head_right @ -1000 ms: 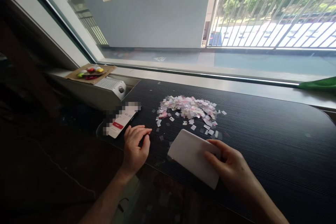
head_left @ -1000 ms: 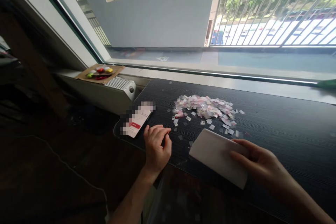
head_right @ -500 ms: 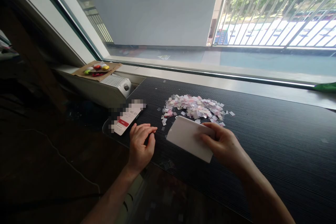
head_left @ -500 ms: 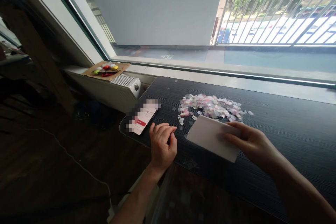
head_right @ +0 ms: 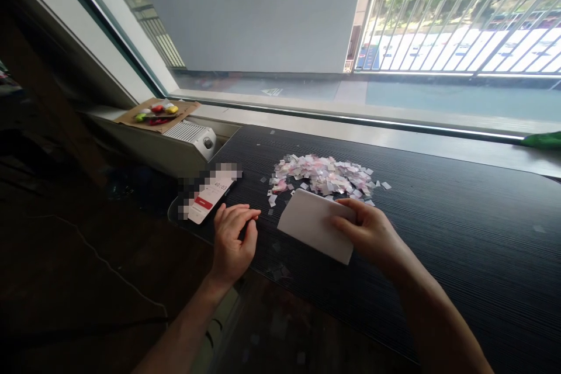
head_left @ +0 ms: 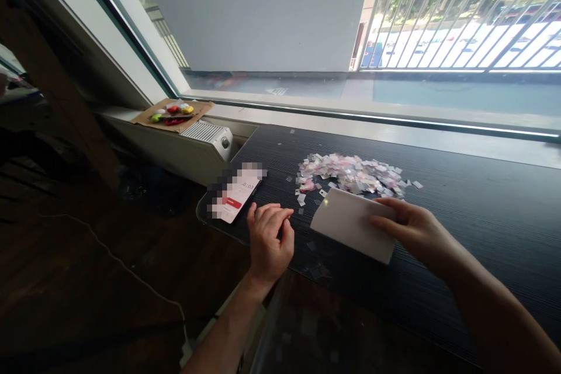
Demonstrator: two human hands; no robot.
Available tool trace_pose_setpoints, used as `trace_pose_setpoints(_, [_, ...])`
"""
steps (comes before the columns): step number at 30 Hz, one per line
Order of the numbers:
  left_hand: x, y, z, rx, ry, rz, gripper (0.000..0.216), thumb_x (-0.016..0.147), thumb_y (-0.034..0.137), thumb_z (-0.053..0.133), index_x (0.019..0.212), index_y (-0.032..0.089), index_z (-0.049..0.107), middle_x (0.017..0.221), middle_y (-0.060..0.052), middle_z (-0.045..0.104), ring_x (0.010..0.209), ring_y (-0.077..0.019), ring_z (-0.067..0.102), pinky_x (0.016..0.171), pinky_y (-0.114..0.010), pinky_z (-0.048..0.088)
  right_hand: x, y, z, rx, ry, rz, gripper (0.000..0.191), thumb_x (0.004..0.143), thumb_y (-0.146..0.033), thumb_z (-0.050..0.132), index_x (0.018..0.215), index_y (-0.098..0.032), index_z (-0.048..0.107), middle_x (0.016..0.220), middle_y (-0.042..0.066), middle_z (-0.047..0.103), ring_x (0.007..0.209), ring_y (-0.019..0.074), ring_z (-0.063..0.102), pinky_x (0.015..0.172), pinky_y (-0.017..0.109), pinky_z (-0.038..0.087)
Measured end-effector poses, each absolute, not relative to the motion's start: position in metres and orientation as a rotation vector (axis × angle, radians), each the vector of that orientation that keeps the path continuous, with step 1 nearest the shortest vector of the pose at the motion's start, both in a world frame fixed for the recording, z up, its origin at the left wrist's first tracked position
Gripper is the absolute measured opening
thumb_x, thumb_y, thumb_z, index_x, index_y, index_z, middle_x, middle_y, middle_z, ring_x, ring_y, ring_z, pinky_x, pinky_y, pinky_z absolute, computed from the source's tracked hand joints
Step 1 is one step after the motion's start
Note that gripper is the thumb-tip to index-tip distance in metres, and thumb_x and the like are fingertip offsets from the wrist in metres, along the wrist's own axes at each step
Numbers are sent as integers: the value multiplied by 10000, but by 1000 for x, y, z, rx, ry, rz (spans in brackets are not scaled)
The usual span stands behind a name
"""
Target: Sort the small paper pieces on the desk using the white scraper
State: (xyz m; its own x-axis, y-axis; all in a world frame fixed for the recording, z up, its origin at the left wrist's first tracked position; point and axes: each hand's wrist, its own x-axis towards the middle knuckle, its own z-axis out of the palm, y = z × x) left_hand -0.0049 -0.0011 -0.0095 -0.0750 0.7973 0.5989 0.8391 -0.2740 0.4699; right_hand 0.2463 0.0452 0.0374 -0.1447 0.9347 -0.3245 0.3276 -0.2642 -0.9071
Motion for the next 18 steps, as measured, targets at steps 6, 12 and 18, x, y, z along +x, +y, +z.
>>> trace_pose_setpoints(6, [-5, -1, -10, -2099, -1864, -1294, 209, 876, 129, 474, 929, 218, 656, 900, -36, 727, 997, -221, 645, 1101, -496, 299, 244, 45, 37, -1629, -1544, 1446, 433, 629, -427, 724, 984, -180, 718, 815, 45, 761, 752, 248, 684, 602, 302, 507])
trace_pose_setpoints(12, [-5, -1, -10, -2105, -1839, -1290, 199, 879, 117, 476, 934, 205, 646, 898, -41, 722, 996, -222, 643, 1097, -502, 298, 248, 36, 30, -1556, -1609, 1554, 416, 702, -438, 680, 1021, -177, 732, 784, 30, 746, 734, 228, 671, 592, 286, 484])
trace_pose_setpoints(18, [-5, -1, -10, -2100, -1835, -1304, 197, 878, 116, 475, 934, 200, 644, 901, -37, 718, 989, -216, 642, 1100, -497, 304, 252, 25, 35, -1588, -1611, 1517, 421, 694, -457, 682, 1006, -178, 737, 769, 40, 751, 696, 232, 678, 554, 285, 490])
